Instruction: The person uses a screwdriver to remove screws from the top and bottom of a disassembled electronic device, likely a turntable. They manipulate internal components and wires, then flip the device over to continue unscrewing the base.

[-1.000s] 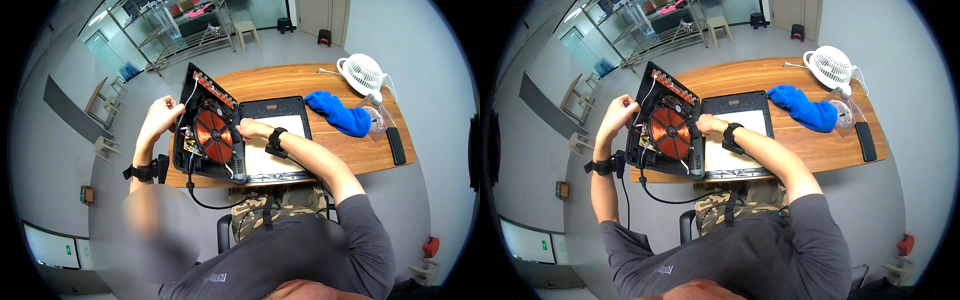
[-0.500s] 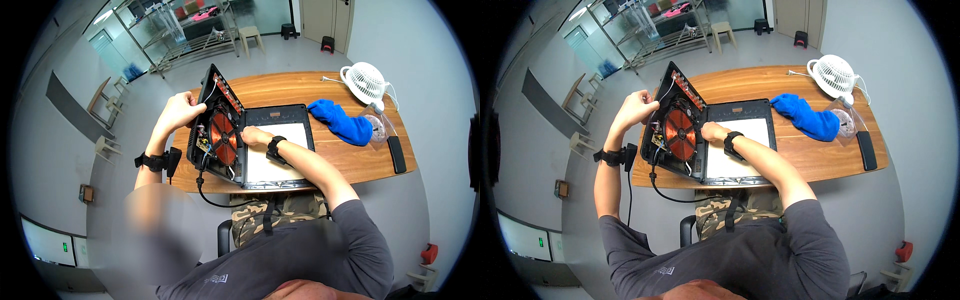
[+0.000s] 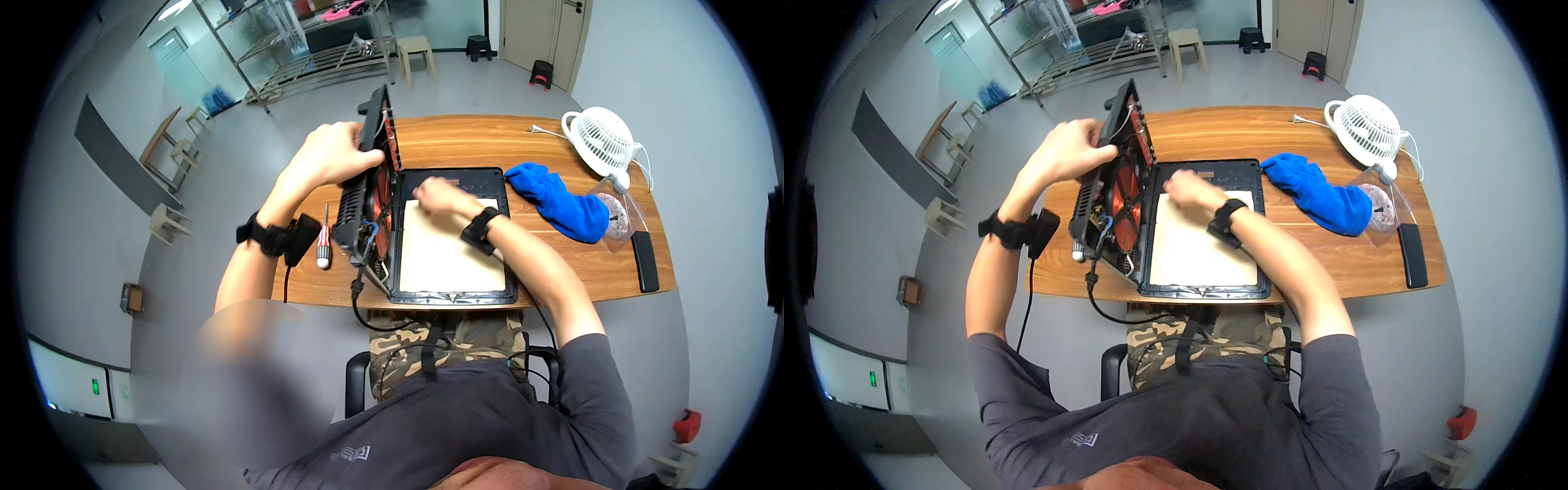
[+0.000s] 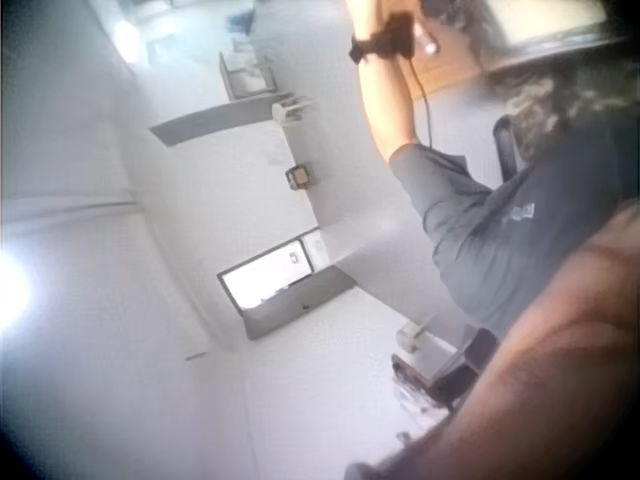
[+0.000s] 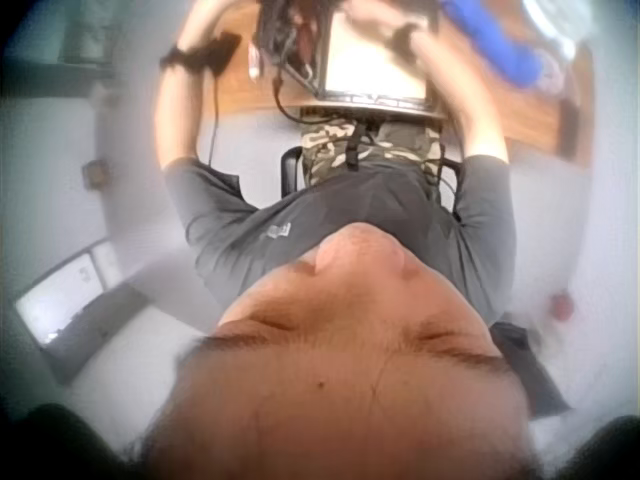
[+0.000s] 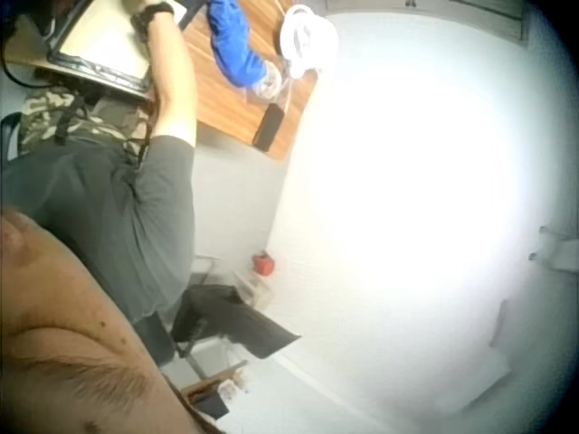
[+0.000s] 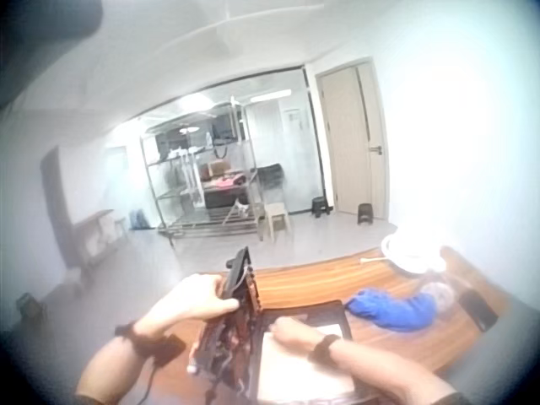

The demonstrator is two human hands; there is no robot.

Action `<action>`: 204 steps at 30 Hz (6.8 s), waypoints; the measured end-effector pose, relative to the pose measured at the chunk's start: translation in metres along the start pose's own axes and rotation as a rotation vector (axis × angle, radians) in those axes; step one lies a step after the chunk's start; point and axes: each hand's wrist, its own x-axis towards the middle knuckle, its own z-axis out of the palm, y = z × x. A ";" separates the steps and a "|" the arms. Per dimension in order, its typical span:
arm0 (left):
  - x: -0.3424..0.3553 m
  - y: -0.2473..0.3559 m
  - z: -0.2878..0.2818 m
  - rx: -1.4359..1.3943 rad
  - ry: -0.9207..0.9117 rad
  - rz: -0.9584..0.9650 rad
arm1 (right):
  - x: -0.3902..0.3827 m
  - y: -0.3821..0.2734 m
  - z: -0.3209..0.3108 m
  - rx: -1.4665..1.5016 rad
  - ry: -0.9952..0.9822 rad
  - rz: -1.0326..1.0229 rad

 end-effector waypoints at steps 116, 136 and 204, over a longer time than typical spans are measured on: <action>-0.167 0.073 0.291 -0.220 -0.159 0.766 | -0.163 0.090 -0.038 0.683 0.083 0.509; -0.149 0.096 0.285 -0.123 -0.155 0.986 | -0.167 0.073 -0.053 0.676 0.082 0.478; -0.139 0.097 0.293 -0.449 -0.248 0.854 | -0.166 0.090 -0.029 0.681 0.086 0.504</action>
